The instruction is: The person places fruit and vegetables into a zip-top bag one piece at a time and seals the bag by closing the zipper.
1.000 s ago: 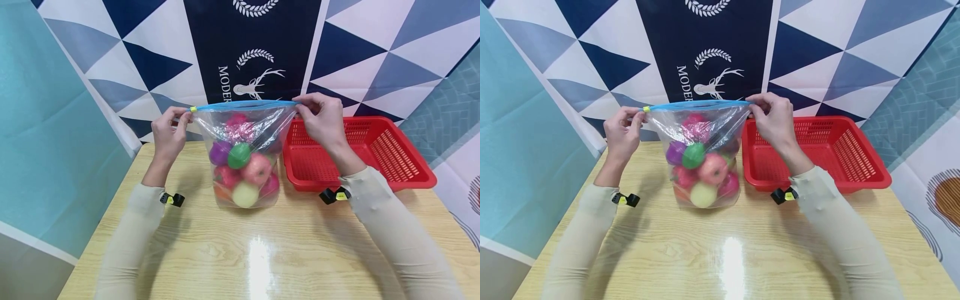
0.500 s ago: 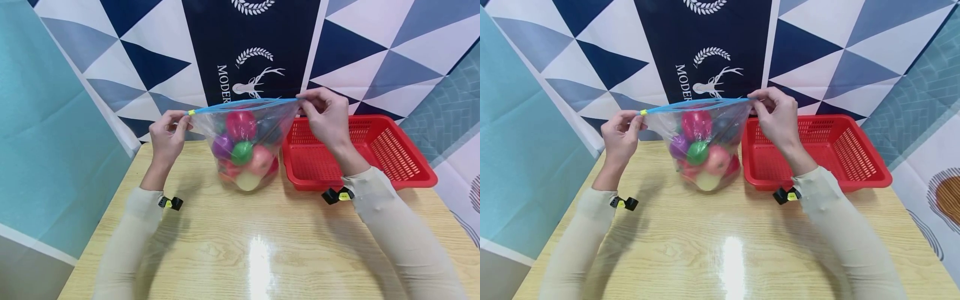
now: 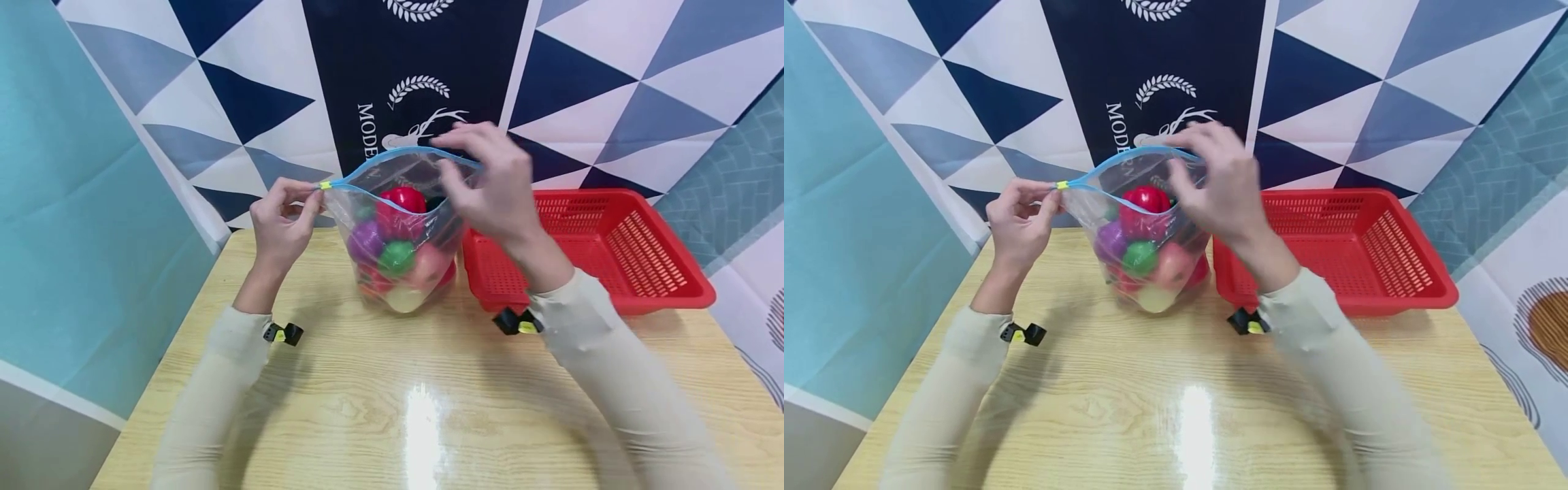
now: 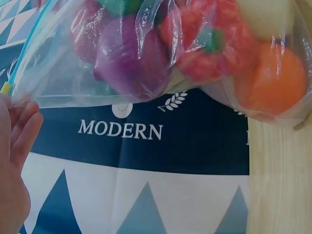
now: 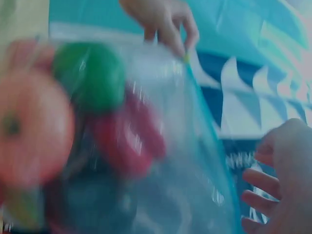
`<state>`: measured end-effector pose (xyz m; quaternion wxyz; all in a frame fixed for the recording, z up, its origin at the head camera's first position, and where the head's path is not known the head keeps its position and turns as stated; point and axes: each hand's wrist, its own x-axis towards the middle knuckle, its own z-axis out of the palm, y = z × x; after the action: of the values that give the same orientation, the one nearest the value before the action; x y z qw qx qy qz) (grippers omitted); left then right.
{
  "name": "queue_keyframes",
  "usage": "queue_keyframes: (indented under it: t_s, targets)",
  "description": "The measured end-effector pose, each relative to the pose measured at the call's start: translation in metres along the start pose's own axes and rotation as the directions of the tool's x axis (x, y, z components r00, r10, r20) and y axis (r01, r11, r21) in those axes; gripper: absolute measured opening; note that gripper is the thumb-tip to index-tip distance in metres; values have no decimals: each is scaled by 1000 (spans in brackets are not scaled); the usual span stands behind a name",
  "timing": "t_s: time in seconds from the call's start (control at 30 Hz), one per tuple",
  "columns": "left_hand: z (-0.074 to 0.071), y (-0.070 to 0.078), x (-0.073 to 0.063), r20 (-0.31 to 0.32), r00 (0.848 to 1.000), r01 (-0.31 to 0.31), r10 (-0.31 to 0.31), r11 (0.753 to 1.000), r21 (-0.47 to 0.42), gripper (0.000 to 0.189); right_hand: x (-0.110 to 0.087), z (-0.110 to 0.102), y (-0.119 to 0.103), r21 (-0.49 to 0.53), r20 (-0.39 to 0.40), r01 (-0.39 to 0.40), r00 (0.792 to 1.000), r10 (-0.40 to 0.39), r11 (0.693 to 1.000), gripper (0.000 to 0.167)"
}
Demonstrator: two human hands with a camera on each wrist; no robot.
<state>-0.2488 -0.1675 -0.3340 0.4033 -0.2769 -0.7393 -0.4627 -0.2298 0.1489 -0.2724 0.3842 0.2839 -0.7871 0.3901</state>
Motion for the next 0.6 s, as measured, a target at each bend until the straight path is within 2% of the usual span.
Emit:
queue_keyframes:
  t_s: [0.1,0.2,0.27,0.47,0.6]
  targets:
    - [6,2,2,-18,1000,-14,14,1000,12,16,6,19,-23,-44,133,75,989,-69,996,29]
    - [7,2,4,-35,999,-26,26,1000,4,15,14,40,-41,-110,264,121,960,-89,987,31]
    - [8,2,5,-43,999,-29,29,1000,-4,15,20,53,-50,-160,323,148,942,-90,976,32]
    - [9,3,4,-51,999,-3,2,1000,-17,14,29,85,-57,-290,415,197,908,-62,936,31]
    - [11,4,4,-45,999,-25,24,1000,-16,13,29,97,-55,-355,421,196,906,-31,914,24]
